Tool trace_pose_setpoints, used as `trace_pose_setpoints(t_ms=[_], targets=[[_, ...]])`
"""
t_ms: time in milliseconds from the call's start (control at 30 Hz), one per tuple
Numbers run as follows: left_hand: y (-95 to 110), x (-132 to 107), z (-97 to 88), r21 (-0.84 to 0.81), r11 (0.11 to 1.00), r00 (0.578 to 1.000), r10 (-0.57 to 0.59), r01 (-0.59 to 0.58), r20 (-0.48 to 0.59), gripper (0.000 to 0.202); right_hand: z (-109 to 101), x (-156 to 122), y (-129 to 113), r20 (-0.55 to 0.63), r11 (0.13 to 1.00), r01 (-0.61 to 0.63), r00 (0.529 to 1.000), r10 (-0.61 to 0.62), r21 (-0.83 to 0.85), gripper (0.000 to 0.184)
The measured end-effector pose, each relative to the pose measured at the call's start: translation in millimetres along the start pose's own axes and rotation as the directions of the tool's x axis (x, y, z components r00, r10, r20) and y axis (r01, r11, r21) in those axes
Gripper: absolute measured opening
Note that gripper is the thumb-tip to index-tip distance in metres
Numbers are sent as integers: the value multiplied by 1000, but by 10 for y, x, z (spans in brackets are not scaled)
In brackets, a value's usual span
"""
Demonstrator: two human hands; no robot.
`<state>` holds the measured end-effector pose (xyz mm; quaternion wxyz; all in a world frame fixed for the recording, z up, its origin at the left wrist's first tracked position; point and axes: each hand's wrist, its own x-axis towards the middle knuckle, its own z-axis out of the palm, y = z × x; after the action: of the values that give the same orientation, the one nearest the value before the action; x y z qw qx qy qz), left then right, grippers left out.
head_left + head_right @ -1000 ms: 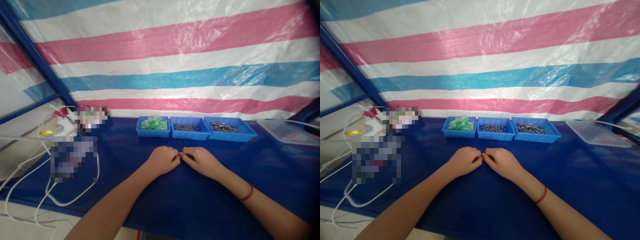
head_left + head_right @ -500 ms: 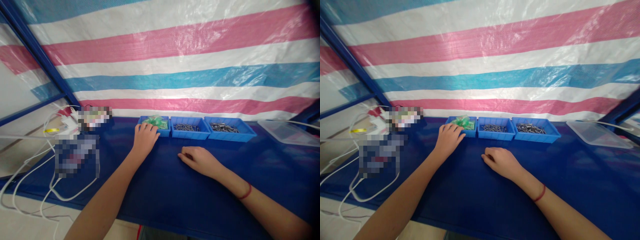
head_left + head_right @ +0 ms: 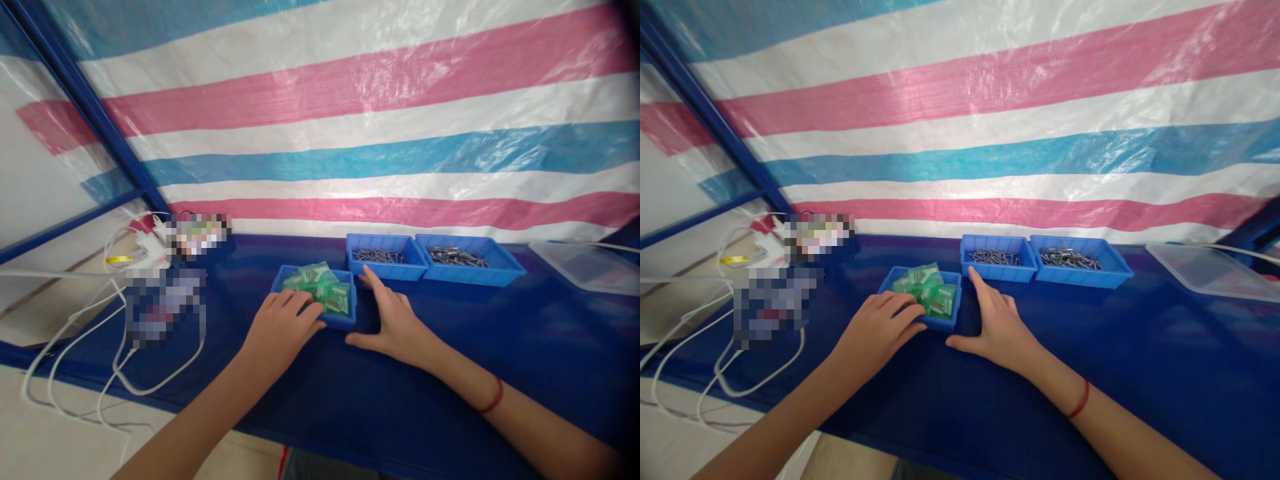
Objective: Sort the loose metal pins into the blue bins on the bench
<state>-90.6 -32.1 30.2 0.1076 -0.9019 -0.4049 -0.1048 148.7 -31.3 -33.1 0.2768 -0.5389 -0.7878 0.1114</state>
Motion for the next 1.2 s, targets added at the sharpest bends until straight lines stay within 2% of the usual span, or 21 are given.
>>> trace_pose_setpoints(t_ms=[100,167,233,367,433,500,600,633,700,800,900,1000,1100,1200], targets=[[-67,-40,7,-90,996,991,-33,22,-127,59,45,1,-20,52,998,3,999,-6,61,118],[-145,-12,42,-156,987,989,-64,43,-135,75,50,13,-23,59,997,-10,998,5,75,110],[-186,21,87,-220,974,993,-69,45,-101,79,28,28,-21,51,996,-24,998,20,86,99],[-127,41,155,-323,946,993,-69,34,-99,72,-105,42,9,52,975,-26,999,15,219,93],[-125,69,176,-385,922,983,-106,41,-148,64,-195,39,42,78,959,-17,997,-5,281,93],[-215,160,207,-462,884,969,-173,74,-176,52,-272,29,78,120,960,-22,993,-12,279,95],[-492,445,302,-534,824,961,-268,191,-69,41,-336,6,122,179,974,-27,984,-15,226,98],[-590,566,346,-502,836,965,-263,221,-13,41,-344,-1,133,185,977,-27,983,-13,211,98],[-742,807,447,-478,847,968,-250,230,24,41,-352,-13,150,187,982,-39,982,4,183,101],[-820,1082,596,-456,857,971,-223,239,89,42,-366,-24,182,210,986,-74,977,41,152,107],[-817,1204,665,-449,861,971,-198,239,137,38,-391,-33,218,243,986,-82,969,44,146,110],[-856,1190,557,-468,849,970,-200,243,140,30,-410,-45,243,245,987,-73,969,37,143,109],[-851,1060,294,-502,829,969,-222,246,107,34,-415,-53,250,236,986,-52,972,14,157,107],[-634,852,52,-616,770,986,-133,164,96,43,-419,-45,230,236,987,-48,972,10,153,106]])
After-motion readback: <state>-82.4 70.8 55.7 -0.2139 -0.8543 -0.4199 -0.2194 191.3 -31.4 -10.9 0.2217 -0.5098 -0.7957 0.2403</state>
